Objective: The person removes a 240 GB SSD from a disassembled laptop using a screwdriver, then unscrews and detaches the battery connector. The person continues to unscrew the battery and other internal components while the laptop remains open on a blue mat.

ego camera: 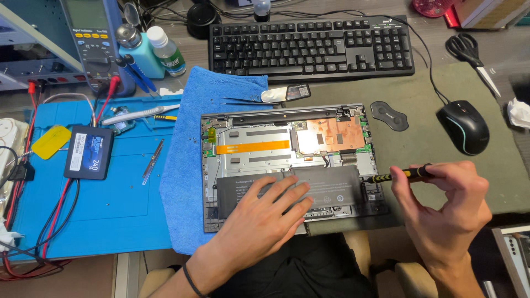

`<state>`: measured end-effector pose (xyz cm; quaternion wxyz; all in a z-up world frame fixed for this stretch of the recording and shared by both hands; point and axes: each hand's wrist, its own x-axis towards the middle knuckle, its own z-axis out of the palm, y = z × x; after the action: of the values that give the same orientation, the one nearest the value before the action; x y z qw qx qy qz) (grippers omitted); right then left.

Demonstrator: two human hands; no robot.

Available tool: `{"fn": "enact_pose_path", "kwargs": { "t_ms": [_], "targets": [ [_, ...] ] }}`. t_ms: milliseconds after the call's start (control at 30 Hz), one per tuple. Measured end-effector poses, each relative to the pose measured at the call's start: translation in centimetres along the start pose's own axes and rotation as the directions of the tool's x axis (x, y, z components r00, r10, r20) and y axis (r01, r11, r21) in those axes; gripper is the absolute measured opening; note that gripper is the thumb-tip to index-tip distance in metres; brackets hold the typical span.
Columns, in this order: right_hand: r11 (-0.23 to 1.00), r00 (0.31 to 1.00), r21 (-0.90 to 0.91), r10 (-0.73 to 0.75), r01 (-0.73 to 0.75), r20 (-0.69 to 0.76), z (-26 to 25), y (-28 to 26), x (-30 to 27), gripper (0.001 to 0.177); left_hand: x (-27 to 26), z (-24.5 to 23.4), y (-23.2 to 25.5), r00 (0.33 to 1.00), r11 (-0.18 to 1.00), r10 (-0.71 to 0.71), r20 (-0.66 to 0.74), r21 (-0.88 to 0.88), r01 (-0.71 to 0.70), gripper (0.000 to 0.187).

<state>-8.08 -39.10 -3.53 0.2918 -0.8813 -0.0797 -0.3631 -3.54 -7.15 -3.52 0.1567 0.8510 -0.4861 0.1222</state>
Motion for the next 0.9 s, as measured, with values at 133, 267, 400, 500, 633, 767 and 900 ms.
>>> {"fn": "enact_pose_path", "kwargs": {
  "t_ms": [133, 267, 400, 500, 633, 767, 900],
  "targets": [
    [0.996, 0.998, -0.065, -0.060, 0.061, 0.019, 0.2, 0.8, -0.1, 0.054, -0.3, 1.1, 1.2, 0.998, 1.000, 0.022, -0.052, 0.011, -0.022, 0.035],
    [0.988, 0.997, -0.133, -0.074, 0.074, 0.006, 0.2, 1.0, -0.3, 0.059, -0.2, 1.4, 1.9, 0.987, 0.997, 0.068, -0.145, 0.046, -0.062, 0.027],
    [0.992, 1.000, -0.119, -0.028, 0.029, 0.011, 0.2, 0.4, -0.1, 0.061, -0.4, 1.6, 1.9, 0.980, 0.996, 0.074, -0.185, 0.058, -0.064, 0.024],
    [0.989, 1.000, -0.145, -0.015, 0.016, 0.014, 0.5, 0.7, -0.3, 0.063, -0.4, 1.4, 1.8, 0.979, 0.996, 0.077, -0.188, 0.060, -0.067, 0.022],
    [0.991, 1.000, -0.136, -0.013, 0.013, 0.002, 1.0, 1.1, -0.3, 0.066, -0.5, 1.6, 1.9, 0.981, 0.997, 0.060, -0.187, 0.067, -0.048, 0.021],
    [0.995, 0.998, -0.073, -0.059, 0.061, 0.027, 1.5, 1.0, -0.6, 0.063, -0.7, 1.5, 1.9, 0.980, 0.995, 0.069, -0.188, 0.089, -0.053, 0.021],
    [1.000, 0.996, -0.004, -0.006, 0.006, 0.092, 1.4, 3.5, -2.5, 0.055, -0.7, 1.7, 2.1, 0.973, 0.995, 0.059, -0.221, 0.093, -0.039, 0.018]
  ]
}}
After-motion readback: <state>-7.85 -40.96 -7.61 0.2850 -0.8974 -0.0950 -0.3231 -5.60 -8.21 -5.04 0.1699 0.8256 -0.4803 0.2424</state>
